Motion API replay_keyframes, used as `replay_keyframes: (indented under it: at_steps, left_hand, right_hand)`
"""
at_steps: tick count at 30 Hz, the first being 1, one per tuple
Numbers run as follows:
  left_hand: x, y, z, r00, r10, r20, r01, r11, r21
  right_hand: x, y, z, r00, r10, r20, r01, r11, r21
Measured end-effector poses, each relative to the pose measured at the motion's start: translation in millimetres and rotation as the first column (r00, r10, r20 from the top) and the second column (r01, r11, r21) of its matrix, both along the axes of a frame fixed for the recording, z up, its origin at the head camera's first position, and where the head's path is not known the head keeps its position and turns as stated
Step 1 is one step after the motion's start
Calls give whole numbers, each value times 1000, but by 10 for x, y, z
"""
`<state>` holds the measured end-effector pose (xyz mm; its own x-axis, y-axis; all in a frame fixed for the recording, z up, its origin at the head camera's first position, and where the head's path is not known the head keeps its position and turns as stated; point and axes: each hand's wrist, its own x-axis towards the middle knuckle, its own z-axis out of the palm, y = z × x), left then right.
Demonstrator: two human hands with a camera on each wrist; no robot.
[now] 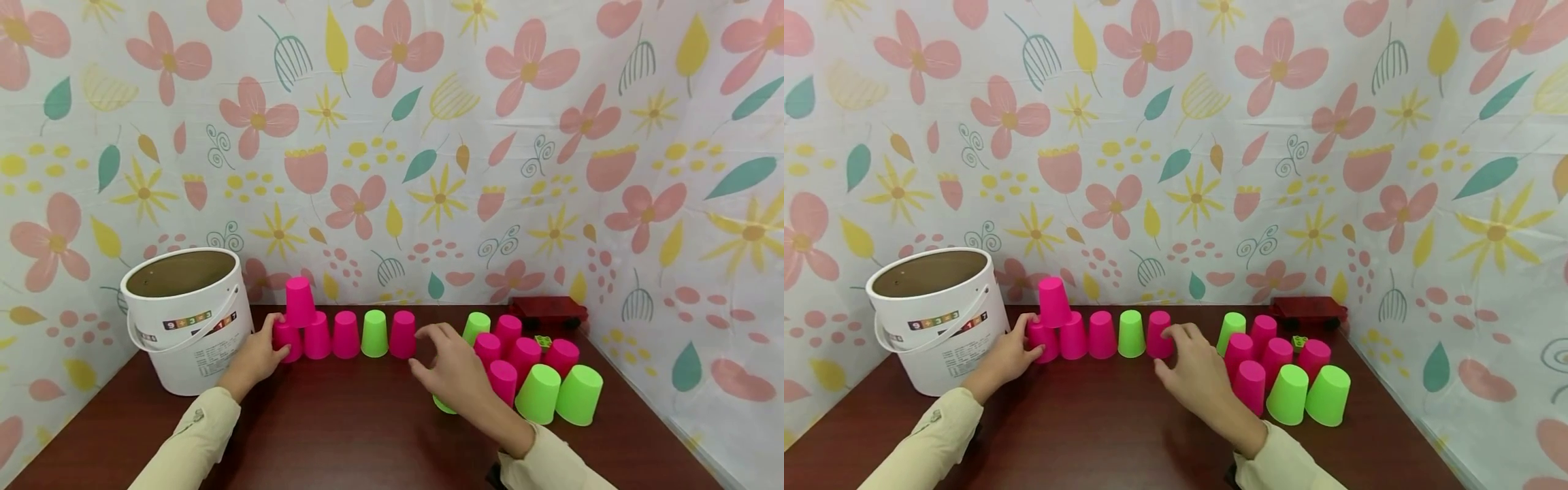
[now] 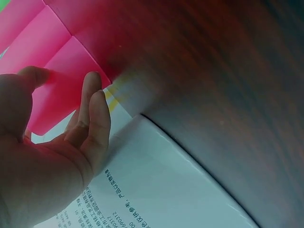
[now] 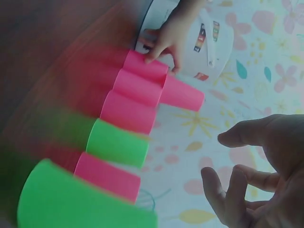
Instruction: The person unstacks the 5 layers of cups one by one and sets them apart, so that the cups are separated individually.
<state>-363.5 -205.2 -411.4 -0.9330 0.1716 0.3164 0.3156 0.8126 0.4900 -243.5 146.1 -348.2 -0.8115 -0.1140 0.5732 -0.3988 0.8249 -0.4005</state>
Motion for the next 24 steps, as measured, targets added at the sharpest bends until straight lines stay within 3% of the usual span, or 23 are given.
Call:
replay_keyframes:
  at_steps: [11, 24]
  left_hand:
    - [-24, -8, -22, 1000, -5, -23, 5, 1000, 16]
    - [-24, -5, -24, 999, -9, -31, 9, 1000, 10]
  right_hand:
    - [-430, -579, 37, 990, 116, 79, -101, 979, -177]
    - [-948, -1302, 64, 951, 293, 99, -271, 944, -187]
